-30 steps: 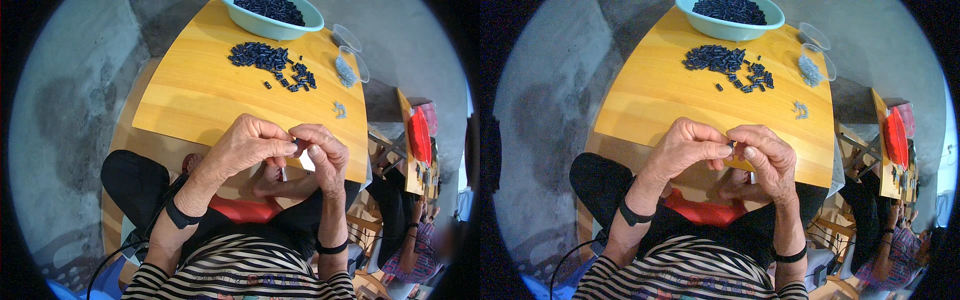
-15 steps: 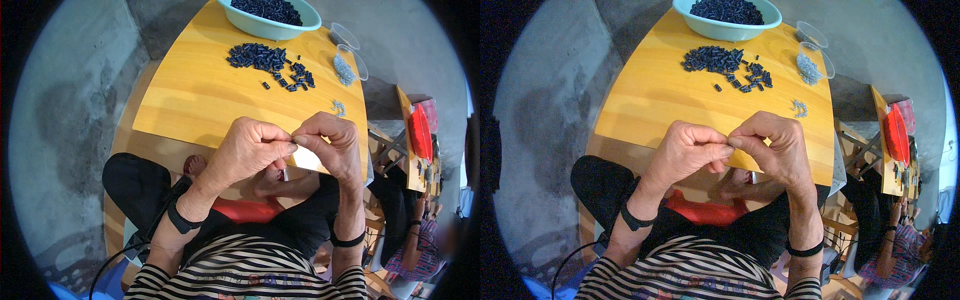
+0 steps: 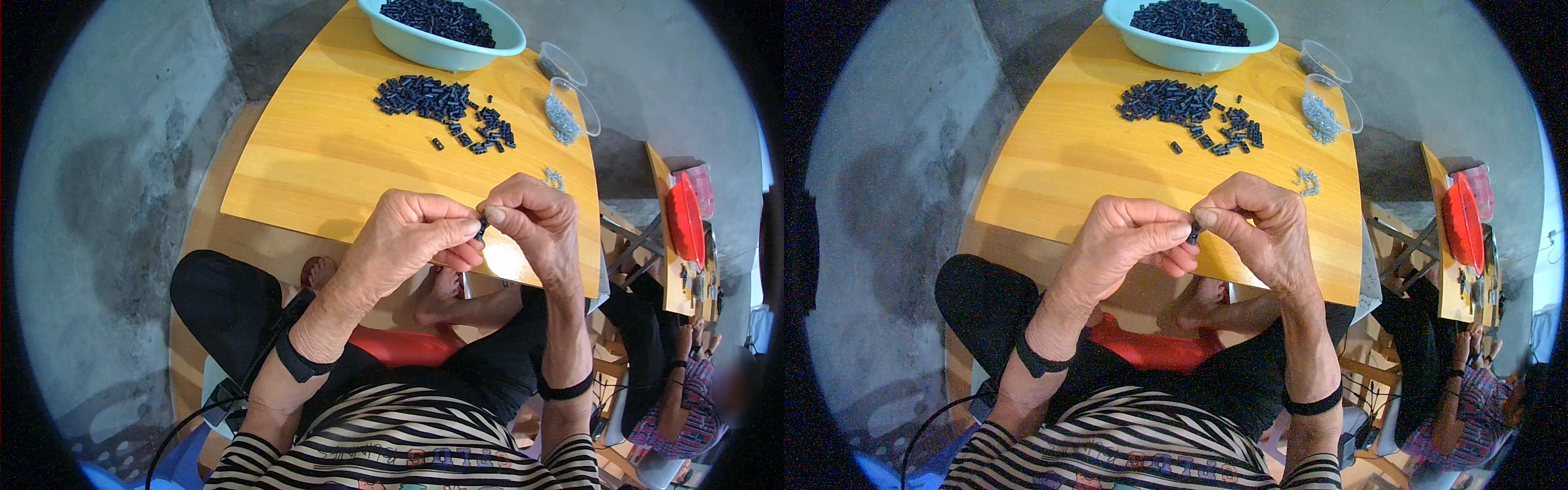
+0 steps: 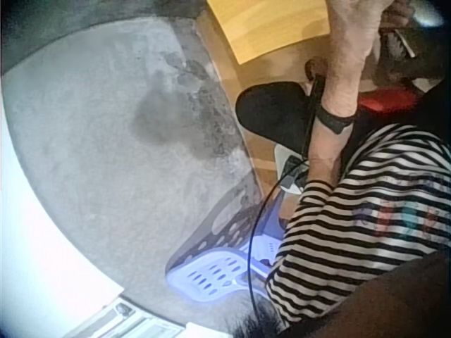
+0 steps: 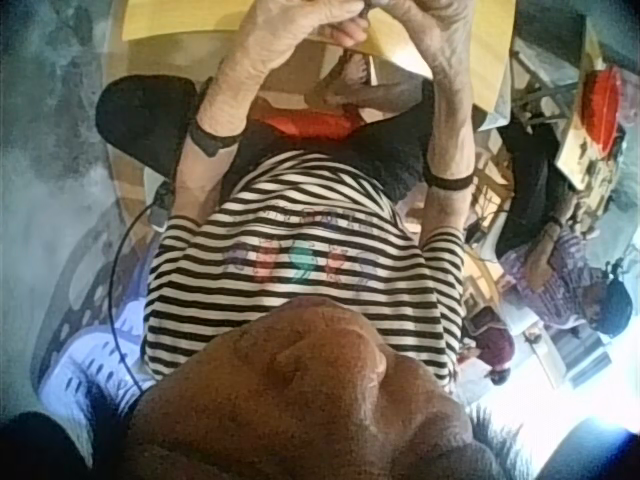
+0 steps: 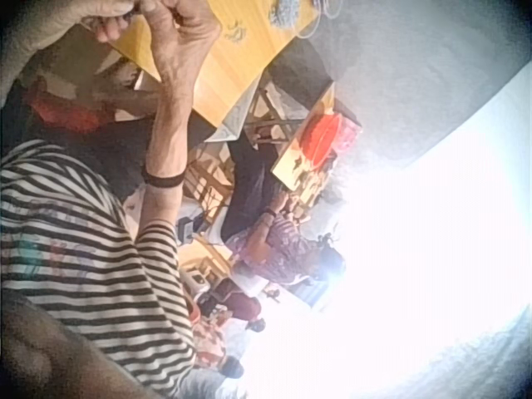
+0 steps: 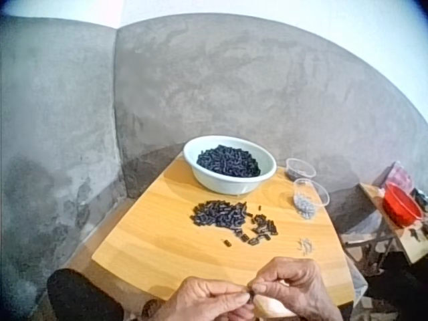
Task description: Manually assembling small plastic or rubber components by joining small black tubes with grey circular pieces.
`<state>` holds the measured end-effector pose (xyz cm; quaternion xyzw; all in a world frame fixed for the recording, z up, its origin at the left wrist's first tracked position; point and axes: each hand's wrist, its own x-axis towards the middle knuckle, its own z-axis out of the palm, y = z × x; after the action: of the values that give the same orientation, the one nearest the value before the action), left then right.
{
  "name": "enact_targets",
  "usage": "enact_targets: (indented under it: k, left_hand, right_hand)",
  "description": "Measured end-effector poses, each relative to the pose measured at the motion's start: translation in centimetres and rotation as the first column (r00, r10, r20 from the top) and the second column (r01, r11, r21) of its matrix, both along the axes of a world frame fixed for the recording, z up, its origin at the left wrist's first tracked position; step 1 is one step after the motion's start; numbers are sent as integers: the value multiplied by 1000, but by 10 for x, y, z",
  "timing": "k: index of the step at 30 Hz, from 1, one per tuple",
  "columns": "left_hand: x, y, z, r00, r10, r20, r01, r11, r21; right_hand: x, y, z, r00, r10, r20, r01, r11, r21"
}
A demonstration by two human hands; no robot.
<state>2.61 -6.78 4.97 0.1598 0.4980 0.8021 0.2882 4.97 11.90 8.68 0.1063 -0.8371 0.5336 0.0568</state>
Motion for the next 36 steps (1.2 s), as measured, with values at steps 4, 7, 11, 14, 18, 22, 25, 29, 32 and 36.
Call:
enact_targets:
  k: [4, 7, 11, 14, 18, 22, 25, 29, 32, 36]
  left_hand:
    - [-1, -1, 3, 994, -4, 105, 1, 1000, 25]
    - [-1, -1, 0, 1000, 0, 11, 0, 1000, -24]
    - [2, 1, 3, 998, 57, -10, -58, 997, -54]
    - [3, 2, 5, 997, 78, -9, -79, 992, -100]
    - [3, 5, 2, 995, 93, -47, -98, 989, -110]
    - [1, 11, -7, 991, 110, -80, -119, 987, -110]
    - [-6, 17, -22, 980, 132, -147, -155, 975, -161]
    - [-12, 27, -35, 965, 192, -180, -219, 965, -142]
    - [-18, 32, -45, 941, 217, -259, -272, 942, -198]
    - [-22, 39, -49, 757, 212, -618, -414, 887, -203]
  right_hand:
    - [-2, 1, -7, 1000, 10, -10, -11, 998, -58]
    - [-2, -1, -7, 1000, 20, -7, -20, 996, -89]
    - [0, -3, -12, 999, 35, -41, -40, 989, -144]
    - [1, 0, -16, 998, 66, -12, -68, 974, -216]
    - [2, 5, -20, 995, 92, 49, -74, 955, -286]
    - [2, 5, -22, 998, 67, 7, -64, 978, -197]
    - [2, 7, -27, 991, 46, -128, -42, 999, 35]
    - [6, 5, -33, 975, -9, -222, 59, 974, 220]
    - [6, 11, -40, 973, 5, -231, 53, 968, 247]
    - [4, 27, -53, 979, 23, -201, 12, 985, 171]
